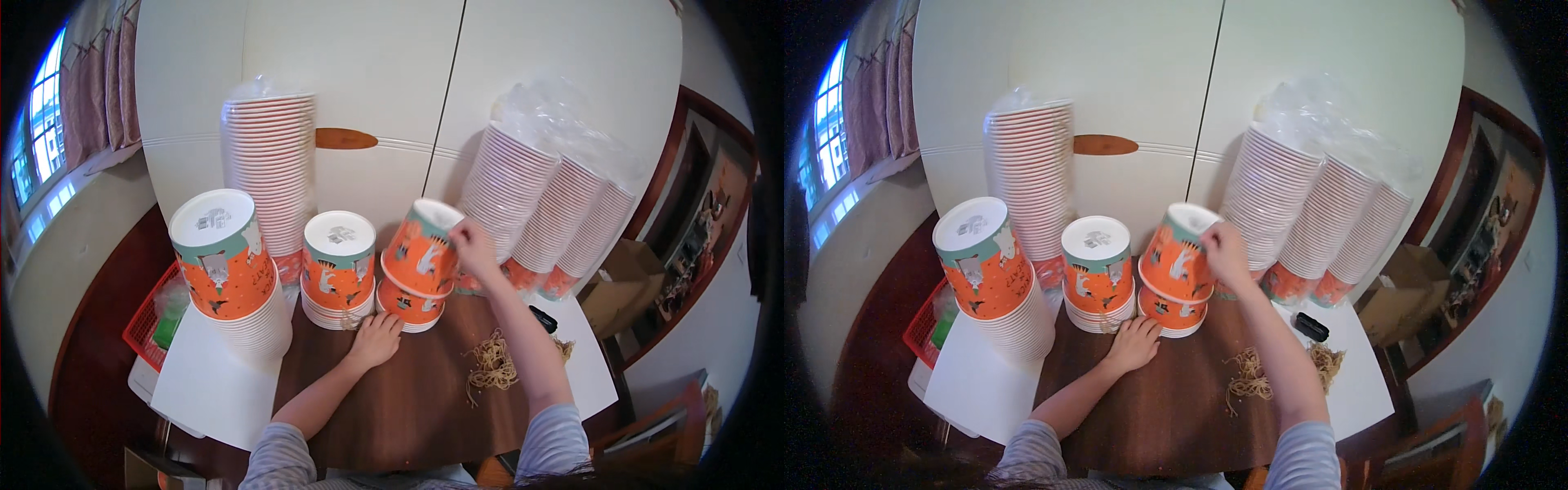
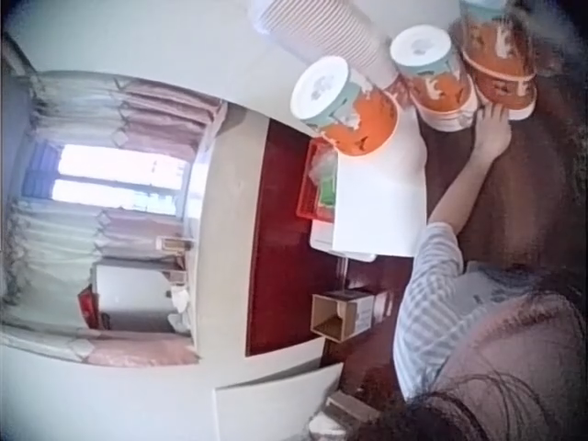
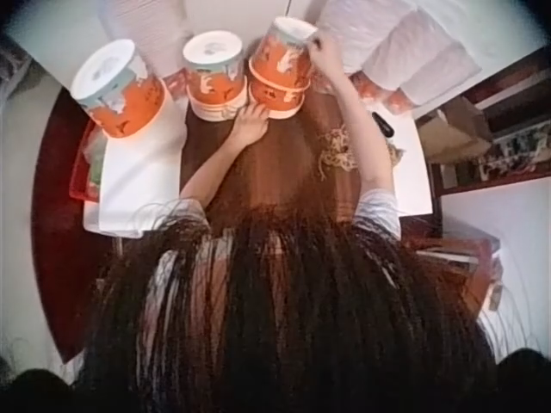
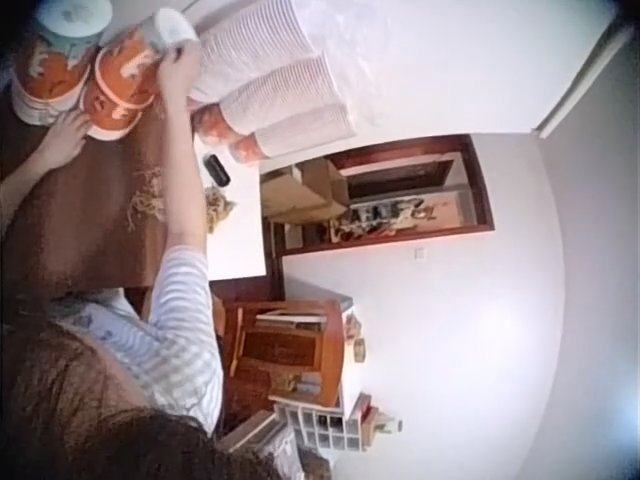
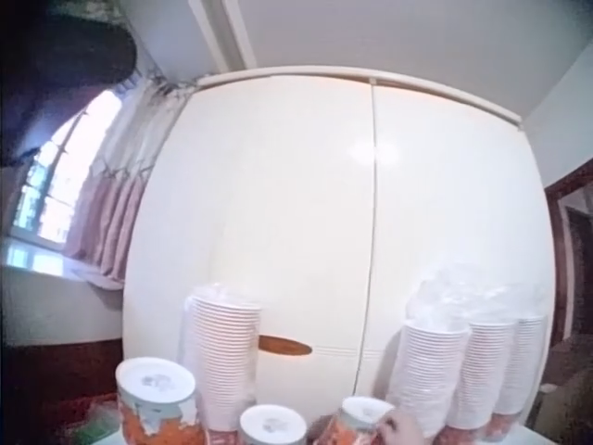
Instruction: Packaging festive paper buckets by preparing straw fillers and tying decorative twine loops.
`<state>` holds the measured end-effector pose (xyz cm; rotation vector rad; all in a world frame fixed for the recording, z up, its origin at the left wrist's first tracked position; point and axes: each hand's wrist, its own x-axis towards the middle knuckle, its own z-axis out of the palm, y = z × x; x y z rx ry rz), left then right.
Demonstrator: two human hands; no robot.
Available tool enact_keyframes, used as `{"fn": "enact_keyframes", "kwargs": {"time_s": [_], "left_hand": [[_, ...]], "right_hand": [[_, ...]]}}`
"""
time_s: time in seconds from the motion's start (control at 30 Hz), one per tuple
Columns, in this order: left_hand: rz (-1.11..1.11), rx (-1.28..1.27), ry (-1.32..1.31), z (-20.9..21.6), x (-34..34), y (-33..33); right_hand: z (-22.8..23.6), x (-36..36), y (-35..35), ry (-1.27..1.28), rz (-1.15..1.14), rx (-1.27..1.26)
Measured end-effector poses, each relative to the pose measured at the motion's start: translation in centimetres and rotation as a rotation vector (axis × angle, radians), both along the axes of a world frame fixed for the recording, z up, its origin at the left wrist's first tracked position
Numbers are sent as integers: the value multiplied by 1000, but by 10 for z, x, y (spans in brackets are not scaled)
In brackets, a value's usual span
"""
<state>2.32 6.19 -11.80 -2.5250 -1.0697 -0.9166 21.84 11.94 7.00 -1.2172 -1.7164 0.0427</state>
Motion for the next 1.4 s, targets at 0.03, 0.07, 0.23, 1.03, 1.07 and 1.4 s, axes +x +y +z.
{"fn": "enact_keyframes", "kwargs": {"time_s": [0.03,0.07,0.23,1.03,1.07,1.4], "left_hand": [[-11,-23,-10,1,3,0],[-13,-51,-16,0,2,0],[-27,-47,-16,5,0,-4],[-239,-1227,-706,95,-43,-70],[-235,-1231,-702,89,-47,-72],[-139,-990,-619,87,-39,-72]], "right_hand": [[7,16,5,116,-32,-7],[18,25,5,237,-25,6],[46,80,-48,780,184,-52],[-180,26,-177,1611,443,-1131],[-183,26,-178,1595,476,-1116],[-164,102,-142,-169,-110,-262]]}}
